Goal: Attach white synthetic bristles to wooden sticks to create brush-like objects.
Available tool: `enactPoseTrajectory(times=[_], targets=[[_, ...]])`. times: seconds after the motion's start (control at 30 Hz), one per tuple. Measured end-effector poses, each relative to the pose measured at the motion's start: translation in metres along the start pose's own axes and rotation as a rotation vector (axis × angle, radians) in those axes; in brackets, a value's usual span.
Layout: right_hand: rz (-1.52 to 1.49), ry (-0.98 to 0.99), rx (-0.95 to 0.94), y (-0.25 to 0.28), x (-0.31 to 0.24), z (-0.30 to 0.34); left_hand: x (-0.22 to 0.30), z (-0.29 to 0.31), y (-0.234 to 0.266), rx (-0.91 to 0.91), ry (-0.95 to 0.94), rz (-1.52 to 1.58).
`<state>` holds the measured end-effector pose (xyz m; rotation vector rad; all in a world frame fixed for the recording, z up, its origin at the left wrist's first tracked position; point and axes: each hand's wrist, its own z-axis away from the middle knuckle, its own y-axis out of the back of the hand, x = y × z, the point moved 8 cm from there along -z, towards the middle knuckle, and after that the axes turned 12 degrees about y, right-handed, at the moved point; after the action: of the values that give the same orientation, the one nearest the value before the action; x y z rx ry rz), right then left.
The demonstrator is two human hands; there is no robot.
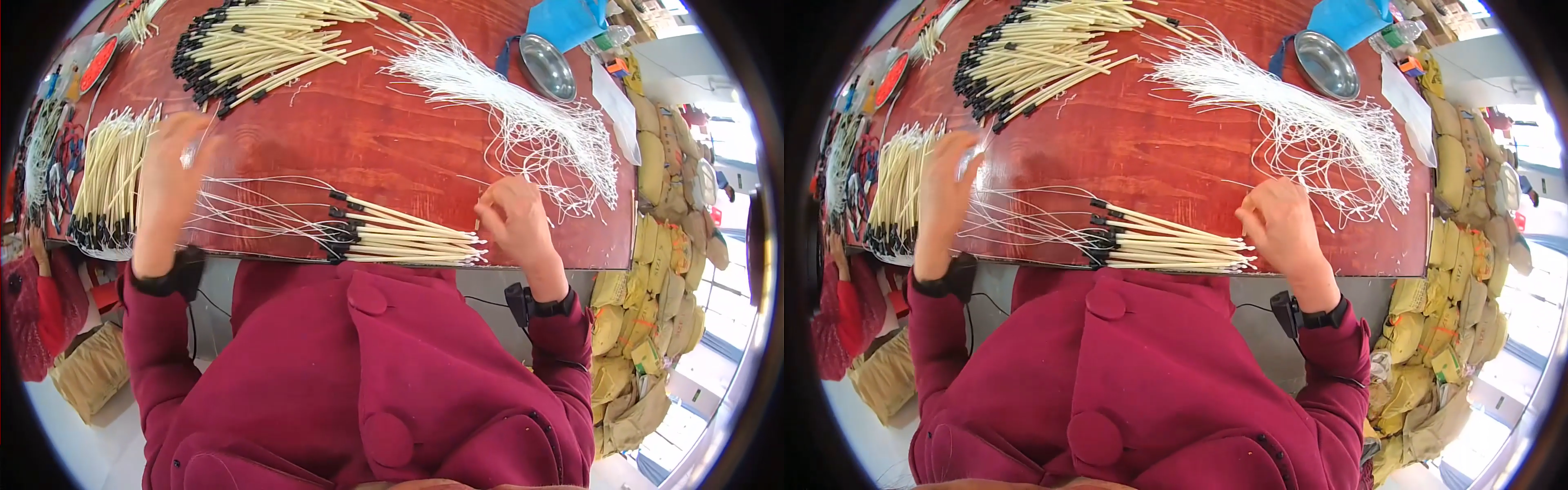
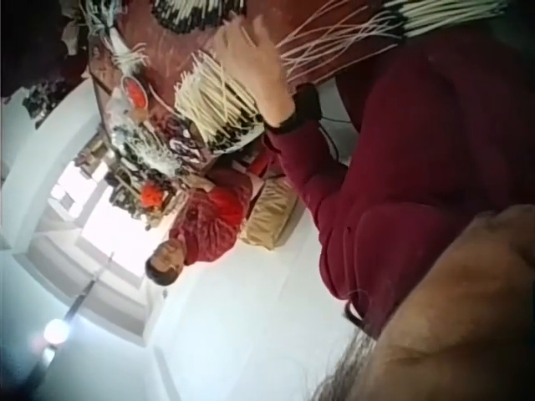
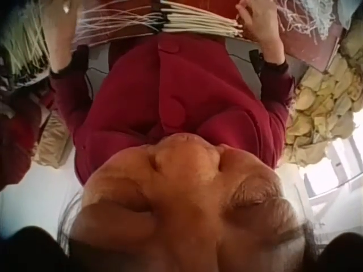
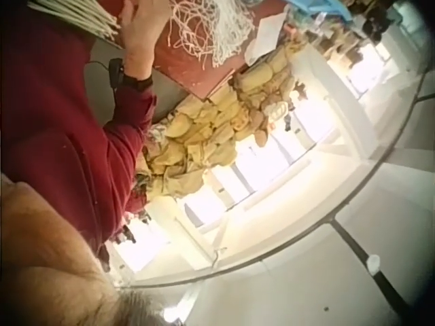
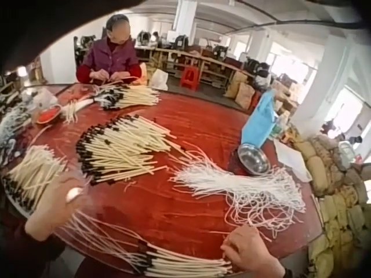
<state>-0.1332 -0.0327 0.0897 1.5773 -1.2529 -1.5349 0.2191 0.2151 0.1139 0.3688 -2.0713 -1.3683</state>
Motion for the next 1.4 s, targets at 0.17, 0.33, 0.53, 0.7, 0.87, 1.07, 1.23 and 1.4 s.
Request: enactPoseTrajectory(times=[0.17, 0.33, 0.53, 0.7, 0.87, 1.07, 1.23, 1.4], targets=[[0.120, -0.138, 0.207, 0.027, 0.025, 0.004, 0.195, -0.009, -0.091, -0.271, -0.579, 0.246], [0.115, -0.193, 0.274, 0.033, 0.028, 0.008, 0.290, 0.016, -0.185, -0.256, -0.649, 0.195], [0.047, -0.239, 0.228, 0.012, 0.029, 0.008, 0.288, 0.012, -0.206, -0.446, -0.594, 0.157], [0.100, -0.063, 0.171, -0.001, 0.019, -0.010, 0.185, -0.003, -0.173, -0.467, -0.428, 0.111], [0.089, 0.047, 0.152, -0.013, 0.002, -0.037, 0.098, -0.002, -0.137, -0.483, -0.277, 0.061], [0.110, 0.147, 0.002, -0.036, -0.012, -0.051, 0.079, 0.000, -0.130, -0.466, -0.229, 0.124], [0.116, 0.215, -0.067, -0.046, -0.017, -0.040, 0.077, -0.001, -0.129, -0.447, -0.252, 0.132], [0.138, 0.185, -0.150, -0.061, -0.020, -0.026, 0.076, -0.005, -0.128, -0.466, -0.230, 0.194]])
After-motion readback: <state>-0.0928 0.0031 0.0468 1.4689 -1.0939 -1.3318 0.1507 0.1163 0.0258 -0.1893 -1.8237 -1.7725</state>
